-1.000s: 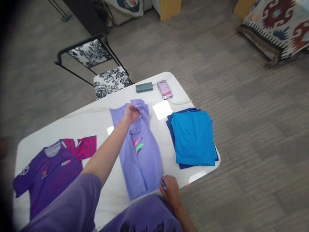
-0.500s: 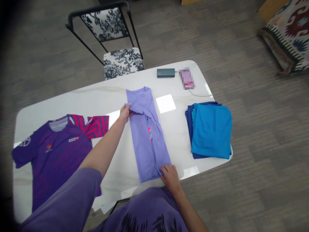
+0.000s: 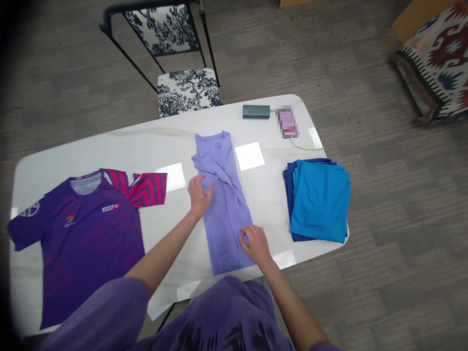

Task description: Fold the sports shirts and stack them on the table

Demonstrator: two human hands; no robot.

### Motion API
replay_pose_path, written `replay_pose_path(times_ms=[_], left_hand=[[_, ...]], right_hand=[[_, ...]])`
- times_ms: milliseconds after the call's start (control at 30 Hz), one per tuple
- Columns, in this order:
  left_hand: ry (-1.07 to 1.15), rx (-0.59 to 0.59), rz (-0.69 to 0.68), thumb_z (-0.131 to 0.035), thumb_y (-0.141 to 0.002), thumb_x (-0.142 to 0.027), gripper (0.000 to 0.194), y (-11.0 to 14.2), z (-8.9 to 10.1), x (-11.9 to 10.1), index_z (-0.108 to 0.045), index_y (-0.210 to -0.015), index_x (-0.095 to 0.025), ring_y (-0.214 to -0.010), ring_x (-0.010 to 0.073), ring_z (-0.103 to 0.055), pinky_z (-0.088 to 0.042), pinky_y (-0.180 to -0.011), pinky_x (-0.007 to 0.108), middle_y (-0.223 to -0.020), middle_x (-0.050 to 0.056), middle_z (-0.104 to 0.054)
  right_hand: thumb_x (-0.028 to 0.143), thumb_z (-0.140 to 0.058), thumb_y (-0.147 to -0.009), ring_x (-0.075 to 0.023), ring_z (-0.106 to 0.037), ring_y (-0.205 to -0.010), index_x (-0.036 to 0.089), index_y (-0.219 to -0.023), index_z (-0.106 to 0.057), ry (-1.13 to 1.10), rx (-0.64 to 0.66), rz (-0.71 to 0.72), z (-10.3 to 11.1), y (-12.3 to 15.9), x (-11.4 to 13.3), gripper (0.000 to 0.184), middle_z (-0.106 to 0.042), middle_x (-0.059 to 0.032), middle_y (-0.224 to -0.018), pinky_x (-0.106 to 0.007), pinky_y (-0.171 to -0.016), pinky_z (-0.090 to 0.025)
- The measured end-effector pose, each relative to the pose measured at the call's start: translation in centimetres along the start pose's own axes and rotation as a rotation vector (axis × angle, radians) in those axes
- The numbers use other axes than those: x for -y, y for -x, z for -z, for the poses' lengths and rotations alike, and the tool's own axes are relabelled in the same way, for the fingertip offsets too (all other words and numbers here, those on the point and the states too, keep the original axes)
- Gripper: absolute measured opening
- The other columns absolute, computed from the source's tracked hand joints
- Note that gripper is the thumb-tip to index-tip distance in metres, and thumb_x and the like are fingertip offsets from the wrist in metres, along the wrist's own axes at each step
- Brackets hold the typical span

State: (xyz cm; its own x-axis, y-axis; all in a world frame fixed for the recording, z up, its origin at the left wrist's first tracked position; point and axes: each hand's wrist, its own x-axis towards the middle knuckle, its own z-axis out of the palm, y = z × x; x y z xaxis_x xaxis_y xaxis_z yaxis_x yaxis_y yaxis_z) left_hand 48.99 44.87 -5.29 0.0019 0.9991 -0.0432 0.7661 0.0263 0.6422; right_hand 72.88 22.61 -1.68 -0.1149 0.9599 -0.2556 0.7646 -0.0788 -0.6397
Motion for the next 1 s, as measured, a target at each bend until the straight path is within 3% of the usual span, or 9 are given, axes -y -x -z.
replay_pose_path(times_ms=[133, 233, 367, 533, 600, 667, 800, 900, 1000], left_hand=[[-0.091, 0.146, -0.041, -0.057, -0.105, -0.043, 0.053, 10.0, -1.2, 0.6, -0.058, -0.154, -0.023, -0.158, 0.0344, -0.045, -0.033, -0.133, 0.052, -0.159, 0.018, -0.057], [-0.117, 0.144, 0.025, -0.053, -0.106, -0.040, 0.057, 12.5, -1.0, 3.3, -0.057, -0.159, -0.022, -0.164, 0.0332, -0.040, -0.030, -0.135, 0.053, -0.163, 0.018, -0.056], [-0.123, 0.131, 0.106, -0.051, -0.105, -0.040, 0.062, 12.3, 0.3, 7.3, -0.053, -0.164, -0.023, -0.167, 0.0317, -0.035, -0.026, -0.137, 0.053, -0.169, 0.016, -0.053], [-0.197, 0.164, 0.056, -0.059, -0.101, -0.051, 0.076, 12.1, 0.8, 9.4, -0.046, -0.171, -0.025, -0.169, 0.0333, -0.033, -0.016, -0.140, 0.054, -0.176, 0.014, -0.045], [-0.222, 0.167, 0.007, -0.064, -0.098, -0.057, 0.080, 12.2, 0.6, 9.7, -0.047, -0.170, -0.028, -0.169, 0.0348, -0.032, -0.013, -0.140, 0.055, -0.176, 0.012, -0.044], [-0.238, 0.149, -0.025, -0.066, -0.096, -0.058, 0.080, 12.2, 0.4, 9.8, -0.049, -0.169, -0.030, -0.168, 0.0362, -0.033, -0.014, -0.139, 0.057, -0.176, 0.011, -0.046], [-0.267, 0.086, -0.049, -0.066, -0.098, -0.054, 0.078, 12.0, 0.2, 10.2, -0.050, -0.169, -0.029, -0.164, 0.0370, -0.039, -0.019, -0.136, 0.060, -0.173, 0.012, -0.050], [-0.284, 0.077, -0.060, -0.065, -0.099, -0.053, 0.076, 11.9, 0.3, 10.6, -0.049, -0.170, -0.031, -0.164, 0.0366, -0.041, -0.023, -0.135, 0.059, -0.173, 0.011, -0.050], [-0.289, 0.095, -0.056, -0.064, -0.099, -0.054, 0.077, 11.8, 0.4, 10.8, -0.048, -0.171, -0.033, -0.164, 0.0365, -0.041, -0.024, -0.135, 0.059, -0.173, 0.009, -0.050]], right_hand=[[0.043, -0.058, -0.109, -0.0290, -0.070, -0.113, 0.020, -0.131, -0.068, 0.041, -0.063, 0.005, 1.8, -12.0, 0.4, 0.033, -0.076, -0.0108, -0.117, -0.043, -0.102, -0.052], [0.049, -0.065, -0.105, -0.0305, -0.068, -0.114, 0.016, -0.136, -0.065, 0.153, -0.072, -0.045, 1.6, -19.7, 1.1, 0.045, -0.074, -0.0152, -0.126, -0.041, -0.100, -0.052], [0.040, -0.061, -0.108, -0.0295, -0.067, -0.108, 0.019, -0.125, -0.069, 0.283, -0.023, -0.063, 0.1, -23.9, 2.8, 0.029, -0.076, -0.0128, -0.118, -0.041, -0.098, -0.050], [0.033, -0.058, -0.110, -0.0286, -0.066, -0.121, 0.025, -0.129, -0.072, 0.308, 0.255, 0.397, -1.3, -23.3, 4.4, 0.025, -0.076, -0.0081, -0.124, -0.042, -0.105, -0.047], [0.039, -0.058, -0.111, -0.0269, -0.068, -0.118, 0.026, -0.132, -0.071, 0.219, 0.286, 0.446, -0.9, -24.5, 4.2, 0.029, -0.077, -0.0069, -0.122, -0.041, -0.105, -0.049], [0.041, -0.051, -0.113, -0.0253, -0.070, -0.111, 0.025, -0.134, -0.070, 0.118, 0.163, 0.328, 0.1, -27.7, 3.6, 0.032, -0.077, -0.0072, -0.120, -0.040, -0.102, -0.053], [0.033, -0.053, -0.109, -0.0263, -0.071, -0.110, 0.023, -0.142, -0.066, 0.046, -0.083, 0.174, 3.2, -38.0, 2.5, 0.037, -0.070, -0.0117, -0.133, -0.042, -0.101, -0.059], [0.028, -0.069, -0.101, -0.0271, -0.069, -0.115, 0.020, -0.135, -0.070, 0.158, -0.050, 0.178, 5.3, -45.2, 2.0, 0.035, -0.065, -0.0144, -0.143, -0.042, -0.106, -0.059], [0.027, -0.084, -0.092, -0.0206, -0.068, -0.096, 0.014, -0.105, -0.077, 0.276, 0.106, 0.213, 6.6, -49.6, 1.2, 0.020, -0.075, -0.0130, -0.121, -0.036, -0.097, -0.058]])
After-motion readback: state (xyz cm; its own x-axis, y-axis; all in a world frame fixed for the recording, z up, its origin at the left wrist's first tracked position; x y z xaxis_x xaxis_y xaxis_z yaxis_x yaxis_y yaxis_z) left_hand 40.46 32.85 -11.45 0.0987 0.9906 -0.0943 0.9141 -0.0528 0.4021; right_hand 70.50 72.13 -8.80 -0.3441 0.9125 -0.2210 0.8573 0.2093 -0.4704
